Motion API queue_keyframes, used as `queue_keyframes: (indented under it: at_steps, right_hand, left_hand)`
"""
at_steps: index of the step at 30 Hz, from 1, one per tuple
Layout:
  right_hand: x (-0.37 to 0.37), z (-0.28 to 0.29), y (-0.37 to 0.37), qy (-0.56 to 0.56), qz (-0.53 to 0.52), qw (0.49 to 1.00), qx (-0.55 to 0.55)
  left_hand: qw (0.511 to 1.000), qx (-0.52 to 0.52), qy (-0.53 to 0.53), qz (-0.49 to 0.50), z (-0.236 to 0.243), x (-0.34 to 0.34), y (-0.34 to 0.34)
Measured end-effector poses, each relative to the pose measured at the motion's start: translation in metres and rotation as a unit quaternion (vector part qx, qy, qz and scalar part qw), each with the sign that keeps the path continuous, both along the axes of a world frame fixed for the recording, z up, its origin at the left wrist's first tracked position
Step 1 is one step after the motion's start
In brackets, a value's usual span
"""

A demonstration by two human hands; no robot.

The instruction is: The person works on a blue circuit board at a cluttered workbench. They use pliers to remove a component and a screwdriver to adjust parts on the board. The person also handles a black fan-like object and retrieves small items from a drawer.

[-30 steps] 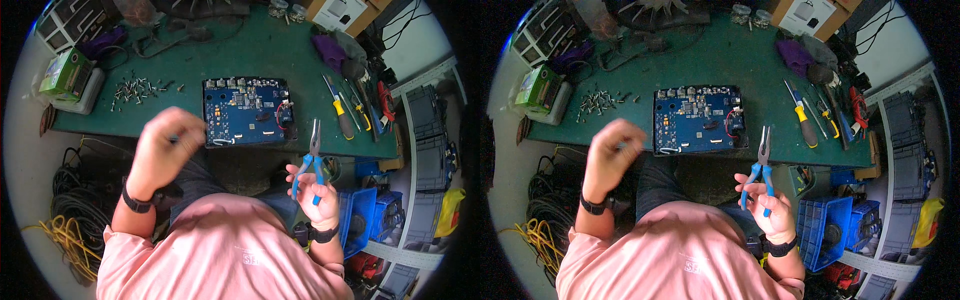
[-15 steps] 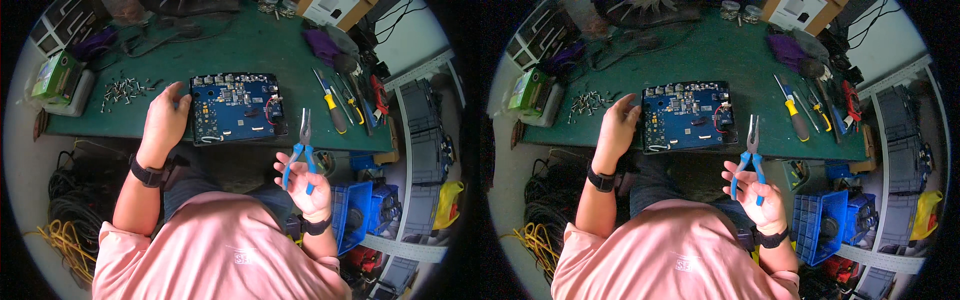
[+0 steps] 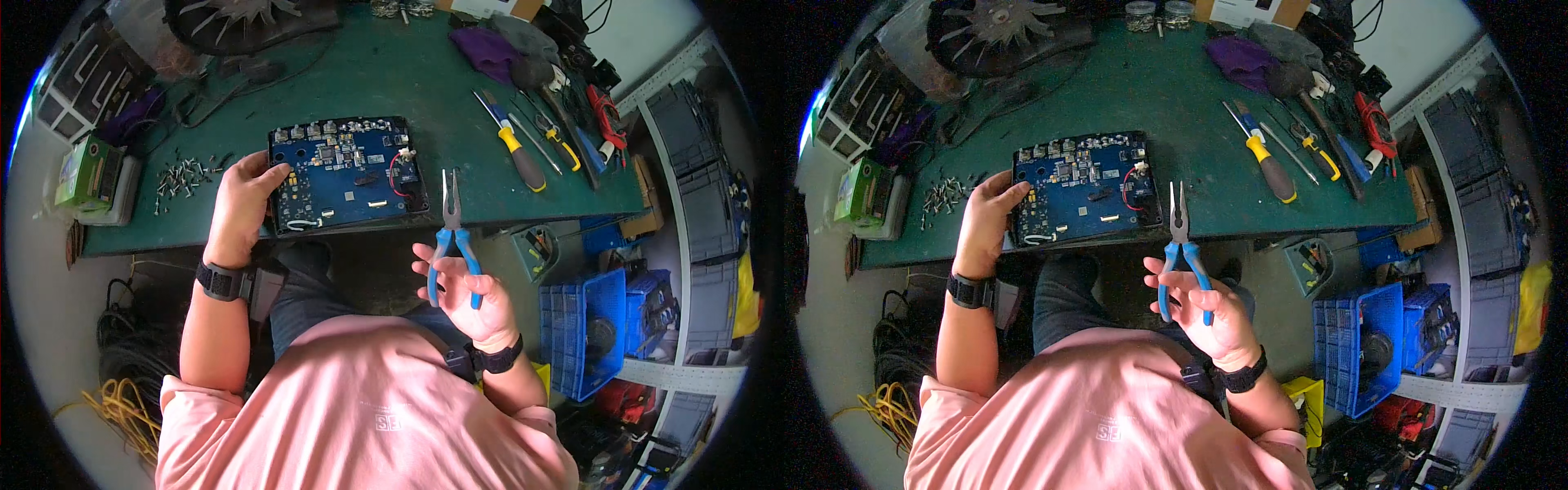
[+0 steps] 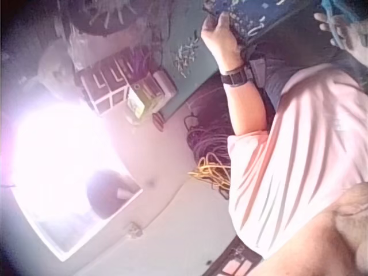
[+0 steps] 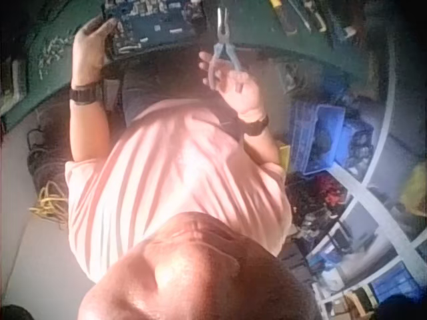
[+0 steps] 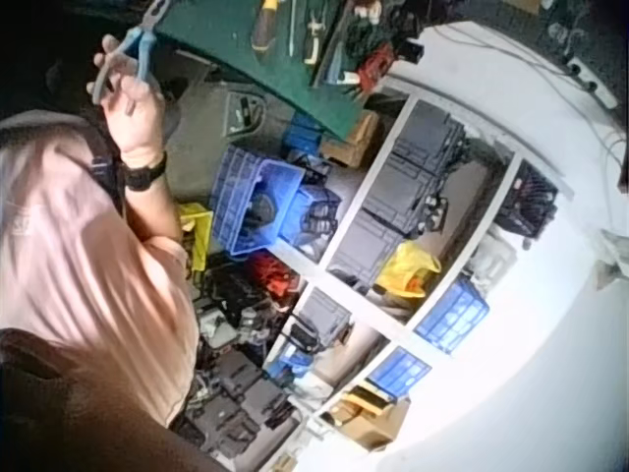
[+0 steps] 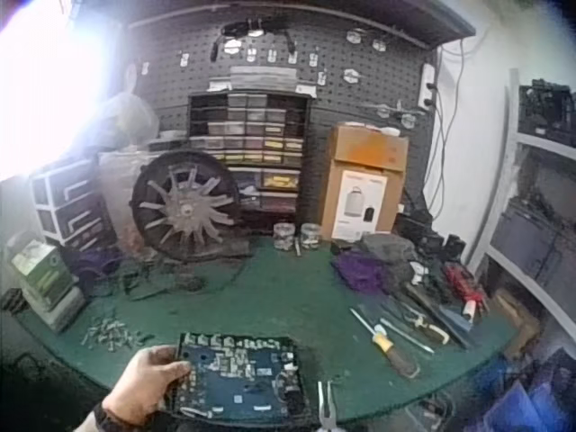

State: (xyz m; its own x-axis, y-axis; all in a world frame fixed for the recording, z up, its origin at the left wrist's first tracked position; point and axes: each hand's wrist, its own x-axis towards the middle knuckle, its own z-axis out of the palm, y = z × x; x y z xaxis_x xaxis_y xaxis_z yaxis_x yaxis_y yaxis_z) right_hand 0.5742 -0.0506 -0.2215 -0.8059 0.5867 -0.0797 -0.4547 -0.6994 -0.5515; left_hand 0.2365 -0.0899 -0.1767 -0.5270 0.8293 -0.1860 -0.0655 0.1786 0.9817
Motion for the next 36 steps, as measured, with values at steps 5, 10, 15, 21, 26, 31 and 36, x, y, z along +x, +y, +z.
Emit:
queue_keyframes:
  at_steps: [5, 10, 15, 21, 26, 31, 36]
  right_hand:
    - [0.004, -0.002, -0.001, 0.010, 0.018, 1.000, -0.016]
    - [-0.011, -0.005, -0.009, 0.082, 0.048, 0.993, -0.066]
    - [-0.019, -0.003, -0.009, 0.088, 0.056, 0.992, -0.073]
    - [-0.023, 0.000, -0.004, 0.095, 0.053, 0.989, -0.097]
    - [-0.027, 0.001, 0.000, 0.088, 0.054, 0.990, -0.094]
    - [-0.030, 0.000, 0.003, 0.082, 0.052, 0.992, -0.077]
    - [-0.030, 0.002, 0.005, 0.078, 0.052, 0.993, -0.078]
  left_hand:
    - [0.998, 0.048, -0.043, 0.008, 0.001, 0.006, 0.000]
    - [0.989, 0.129, -0.078, 0.001, -0.005, 0.006, 0.007]
    - [0.981, 0.145, -0.128, -0.003, -0.017, 0.002, 0.011]
    - [0.986, 0.145, -0.079, 0.039, -0.007, 0.017, 0.011]
    - [0.983, 0.153, -0.073, 0.066, -0.010, 0.021, 0.011]
    - [0.982, 0.159, -0.080, 0.067, -0.013, 0.020, 0.012]
    - [0.981, 0.167, -0.079, 0.066, -0.016, 0.018, 0.013]
